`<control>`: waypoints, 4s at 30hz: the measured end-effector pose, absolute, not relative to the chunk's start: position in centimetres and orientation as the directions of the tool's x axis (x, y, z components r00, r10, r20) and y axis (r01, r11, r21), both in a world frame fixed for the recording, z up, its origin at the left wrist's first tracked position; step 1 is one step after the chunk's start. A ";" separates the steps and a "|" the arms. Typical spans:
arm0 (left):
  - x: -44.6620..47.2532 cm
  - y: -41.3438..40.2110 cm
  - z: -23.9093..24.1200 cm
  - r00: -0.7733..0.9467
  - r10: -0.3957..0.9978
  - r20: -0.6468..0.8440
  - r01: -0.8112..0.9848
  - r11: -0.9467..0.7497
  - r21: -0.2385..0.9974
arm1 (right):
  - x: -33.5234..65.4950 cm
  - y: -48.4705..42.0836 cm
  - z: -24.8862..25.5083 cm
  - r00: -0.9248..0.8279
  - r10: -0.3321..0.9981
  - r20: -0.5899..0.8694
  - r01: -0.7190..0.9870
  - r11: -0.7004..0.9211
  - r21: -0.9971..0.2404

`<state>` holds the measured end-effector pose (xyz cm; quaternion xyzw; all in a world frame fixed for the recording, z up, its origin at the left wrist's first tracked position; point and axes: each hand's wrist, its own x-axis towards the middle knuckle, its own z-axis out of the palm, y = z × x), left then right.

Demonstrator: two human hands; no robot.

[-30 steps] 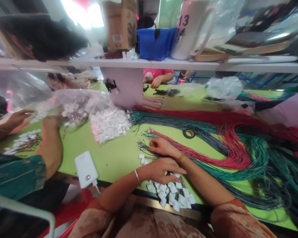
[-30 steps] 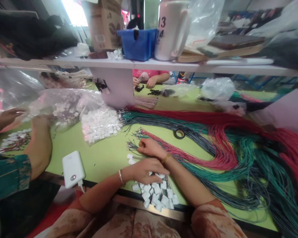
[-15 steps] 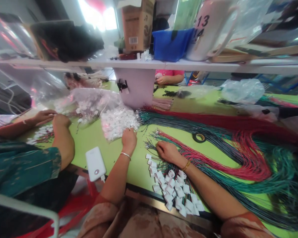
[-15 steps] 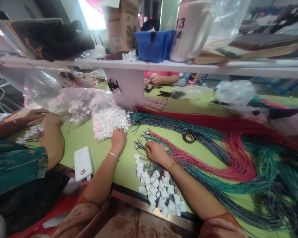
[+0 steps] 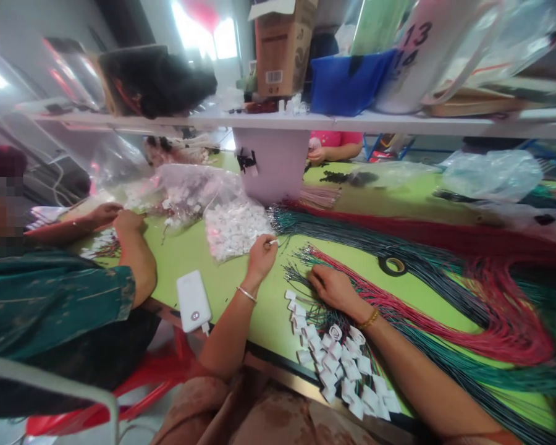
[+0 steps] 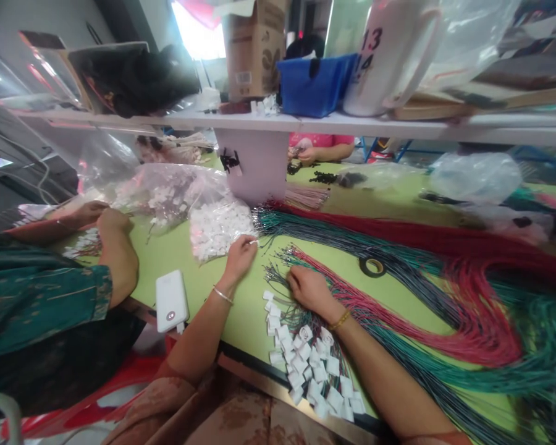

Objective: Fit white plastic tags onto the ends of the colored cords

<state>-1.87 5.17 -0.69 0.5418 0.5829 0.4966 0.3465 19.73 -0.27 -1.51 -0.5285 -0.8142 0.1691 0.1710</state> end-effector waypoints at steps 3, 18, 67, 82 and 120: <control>-1.4 5.2 -0.3 -0.089 0.990 -0.111 -0.279 0.083 0.957 | 19.9 -0.1 -1.3 -0.339 0.937 0.086 0.722 0.318 -0.614; 0.6 4.0 -0.3 0.266 0.938 -0.221 -0.545 0.336 0.768 | 16.8 1.2 1.8 -0.229 0.953 0.199 0.156 0.238 -0.959; 3.2 2.3 -0.6 0.094 0.974 -0.204 -0.317 0.223 0.922 | 19.5 1.0 1.7 -0.363 0.892 0.270 0.582 0.443 -0.682; 2.9 2.7 -0.7 0.137 0.956 -0.261 -0.286 0.291 0.913 | 23.9 3.2 -0.2 -0.208 0.973 0.097 0.866 0.229 -0.445; 3.3 2.6 -1.8 0.236 0.947 -0.218 -0.553 0.315 0.772 | 19.5 1.4 -0.4 -0.185 0.947 0.262 0.497 0.320 -0.807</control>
